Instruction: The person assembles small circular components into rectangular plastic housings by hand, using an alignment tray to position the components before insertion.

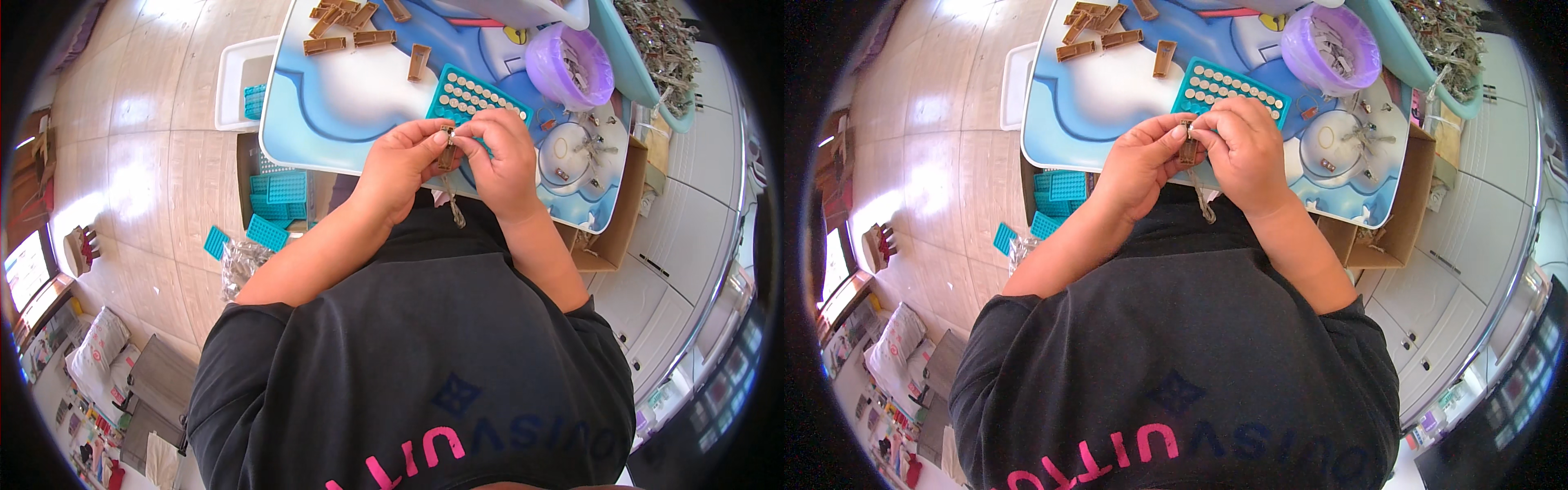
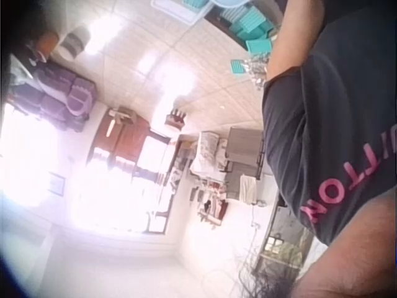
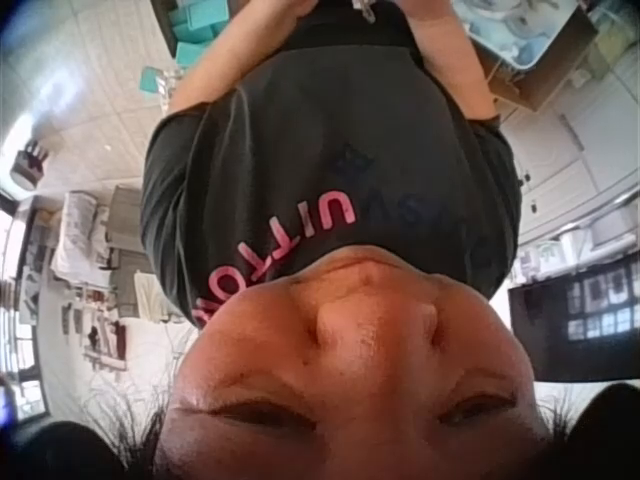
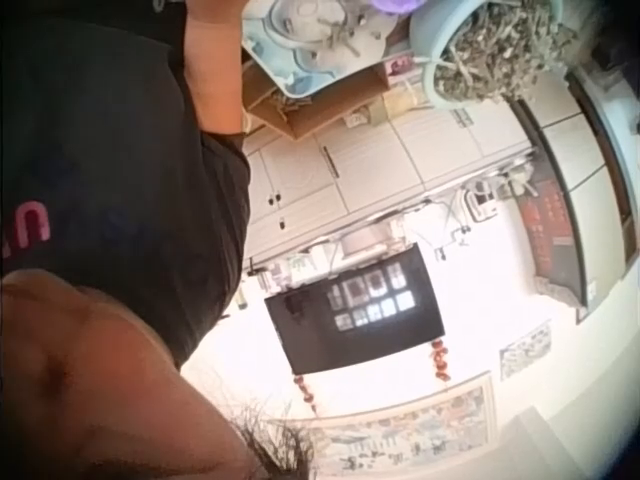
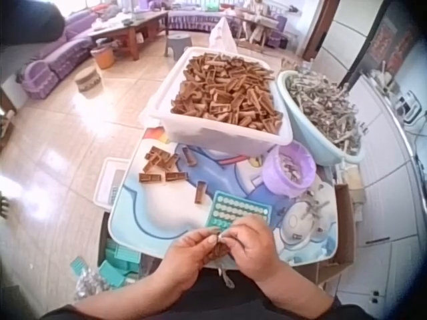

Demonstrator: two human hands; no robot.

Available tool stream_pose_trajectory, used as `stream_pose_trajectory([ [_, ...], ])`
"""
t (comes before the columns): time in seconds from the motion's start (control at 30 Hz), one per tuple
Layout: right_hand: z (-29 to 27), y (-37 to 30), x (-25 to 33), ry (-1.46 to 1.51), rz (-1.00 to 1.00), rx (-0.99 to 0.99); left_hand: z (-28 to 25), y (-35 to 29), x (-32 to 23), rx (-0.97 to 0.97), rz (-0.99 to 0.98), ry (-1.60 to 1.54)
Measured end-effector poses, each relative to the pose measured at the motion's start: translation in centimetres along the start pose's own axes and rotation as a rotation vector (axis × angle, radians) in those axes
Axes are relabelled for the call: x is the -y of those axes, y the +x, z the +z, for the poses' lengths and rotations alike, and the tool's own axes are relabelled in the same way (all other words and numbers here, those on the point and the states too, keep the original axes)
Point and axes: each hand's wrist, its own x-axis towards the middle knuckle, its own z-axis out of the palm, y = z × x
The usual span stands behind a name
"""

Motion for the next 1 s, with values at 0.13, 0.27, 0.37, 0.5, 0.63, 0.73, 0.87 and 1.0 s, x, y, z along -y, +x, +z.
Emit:
stream_pose_trajectory([
  [0.13,0.6,-0.2,0.0,-0.007,0.014,0.022,0.3,-0.2,0.0,-0.014,0.016,-0.022],
  [0.27,0.8,-0.1,0.3,-0.038,0.004,0.042,0.4,-0.6,-0.1,-0.019,0.04,-0.046],
  [0.37,0.8,0.5,0.4,0.097,0.022,0.091,-0.1,-1.0,-0.5,-0.051,0.075,-0.038],
  [0.5,0.9,3.3,-0.8,0.118,-0.003,0.085,-1.1,-1.1,-1.7,-0.034,0.116,-0.06],
  [0.63,2.7,6.5,-1.9,-0.229,-0.113,0.065,-1.9,-1.1,-2.2,-0.084,0.146,-0.022],
  [0.73,4.1,7.6,-2.7,-0.352,-0.183,0.146,-1.8,-1.4,-2.7,-0.095,0.129,0.008],
  [0.87,3.6,8.0,-2.2,-0.284,-0.139,0.238,-1.2,-2.0,-3.4,-0.103,0.132,-0.018],
  [1.0,2.1,6.6,0.0,0.349,0.093,0.1,-1.3,-2.2,-3.4,0.004,0.114,-0.09],
])
